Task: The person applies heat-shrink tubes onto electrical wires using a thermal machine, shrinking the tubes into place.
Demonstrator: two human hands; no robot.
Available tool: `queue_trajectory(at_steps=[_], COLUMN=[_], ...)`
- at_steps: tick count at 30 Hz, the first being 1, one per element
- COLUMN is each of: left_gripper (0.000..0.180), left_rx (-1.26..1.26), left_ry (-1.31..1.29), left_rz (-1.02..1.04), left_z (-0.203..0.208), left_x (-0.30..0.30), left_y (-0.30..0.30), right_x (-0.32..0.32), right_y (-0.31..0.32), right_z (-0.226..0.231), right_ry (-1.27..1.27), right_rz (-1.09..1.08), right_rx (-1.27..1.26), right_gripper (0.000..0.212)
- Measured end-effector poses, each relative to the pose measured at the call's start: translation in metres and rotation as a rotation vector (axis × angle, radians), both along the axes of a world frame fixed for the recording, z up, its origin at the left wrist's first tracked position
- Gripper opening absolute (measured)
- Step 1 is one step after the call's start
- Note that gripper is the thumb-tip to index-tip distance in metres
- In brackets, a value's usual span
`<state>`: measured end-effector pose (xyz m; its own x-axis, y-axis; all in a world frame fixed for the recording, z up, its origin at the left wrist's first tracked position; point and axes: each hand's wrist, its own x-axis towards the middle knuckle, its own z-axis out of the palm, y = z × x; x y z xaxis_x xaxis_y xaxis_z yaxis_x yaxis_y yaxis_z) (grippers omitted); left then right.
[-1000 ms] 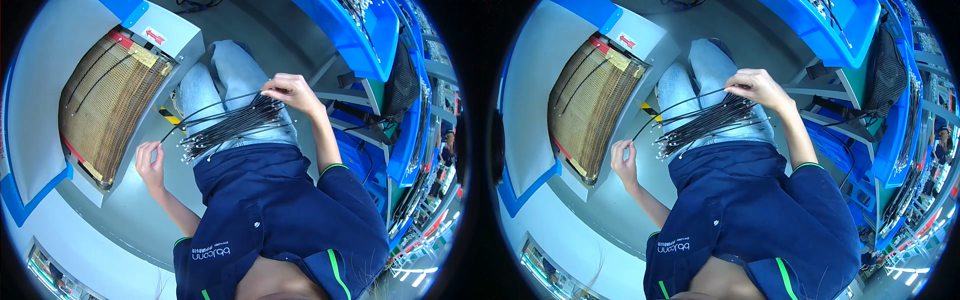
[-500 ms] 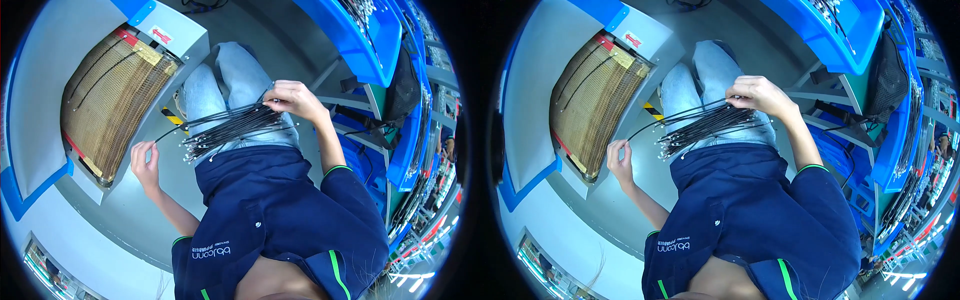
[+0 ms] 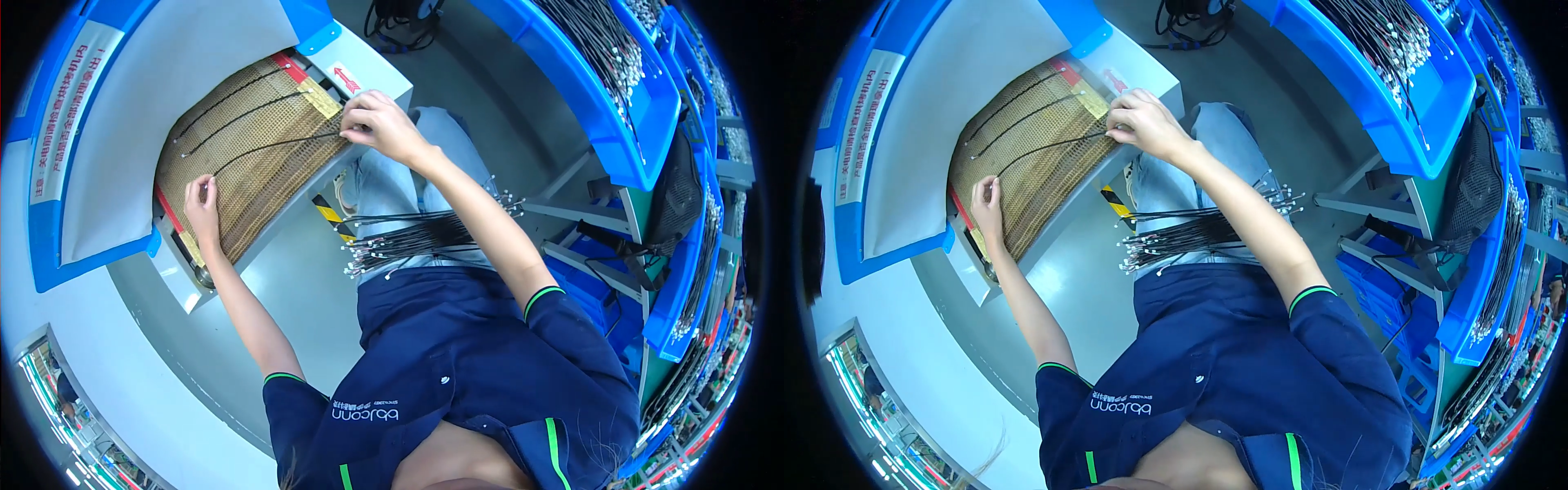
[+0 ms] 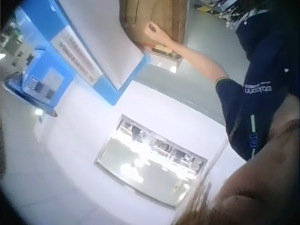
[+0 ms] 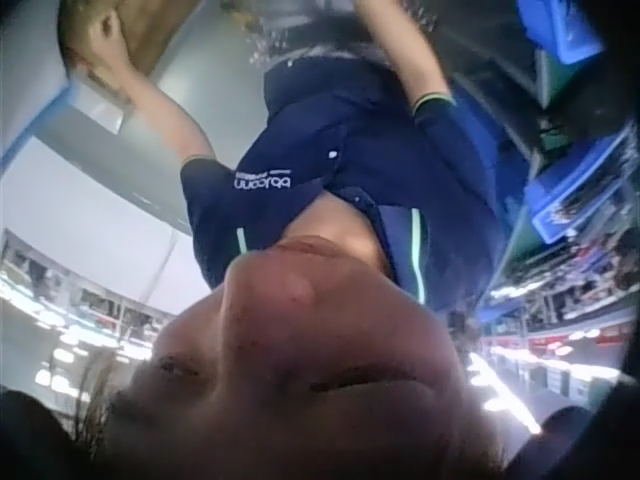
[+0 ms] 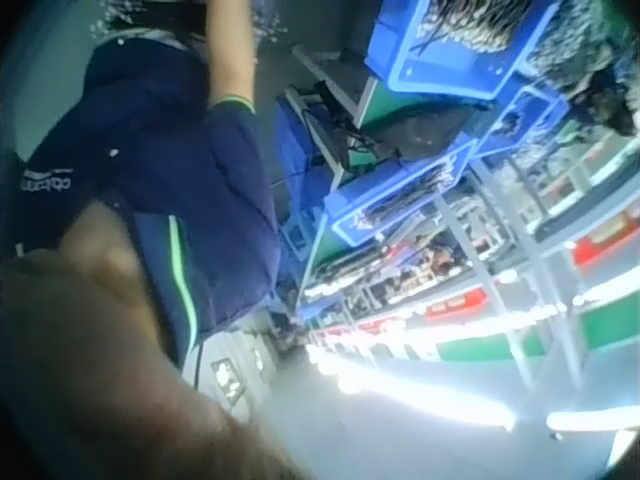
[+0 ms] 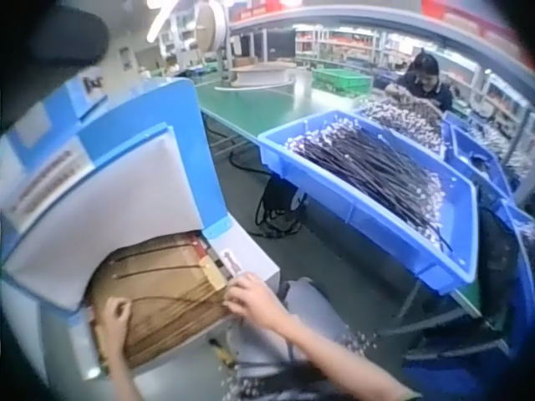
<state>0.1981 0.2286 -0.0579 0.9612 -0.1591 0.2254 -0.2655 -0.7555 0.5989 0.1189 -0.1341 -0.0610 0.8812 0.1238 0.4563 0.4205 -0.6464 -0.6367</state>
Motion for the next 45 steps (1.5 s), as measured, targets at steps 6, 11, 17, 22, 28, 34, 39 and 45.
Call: queue_trajectory(at_steps=[6, 11, 17, 22, 28, 34, 39, 45], left_gripper=[0.011, 0.015, 0.025, 0.020, 0.021, 0.034, 0.027, 0.017], left_rx=[0.027, 0.044, 0.021, -0.285, -0.188, 0.040, -0.028, -0.100], left_ry=[-0.044, -0.030, -0.165, -0.008, 0.448, 0.531, 0.627, 0.638], left_rz=[-0.041, -0.069, -0.020, -0.011, -0.248, -0.328, -0.349, -0.347], left_z=[-0.004, -0.017, -0.033, -0.048, -0.100, -0.148, -0.133, -0.102], left_x=[0.031, 0.035, 0.008, -0.078, -0.157, -0.193, -0.191, -0.192], left_y=[0.026, 0.030, 0.001, -0.093, -0.191, -0.211, -0.218, -0.222], right_x=[0.033, 0.023, -0.062, -0.142, -0.178, -0.186, -0.192, -0.189], right_y=[0.029, 0.021, -0.033, -0.100, -0.123, -0.144, -0.149, -0.154], right_z=[-0.003, -0.002, -0.017, -0.077, -0.121, -0.120, -0.103, -0.074], right_ry=[0.000, 0.007, 0.151, 0.726, 0.696, 0.719, 0.728, 0.688], right_rz=[-0.054, -0.031, -0.050, 0.107, 0.118, 0.128, 0.018, -0.040], right_rx=[-0.103, -0.104, 0.048, -0.177, -0.129, -0.088, 0.074, 0.095], right_gripper=[0.013, 0.017, 0.023, 0.022, 0.017, 0.014, 0.015, 0.019])
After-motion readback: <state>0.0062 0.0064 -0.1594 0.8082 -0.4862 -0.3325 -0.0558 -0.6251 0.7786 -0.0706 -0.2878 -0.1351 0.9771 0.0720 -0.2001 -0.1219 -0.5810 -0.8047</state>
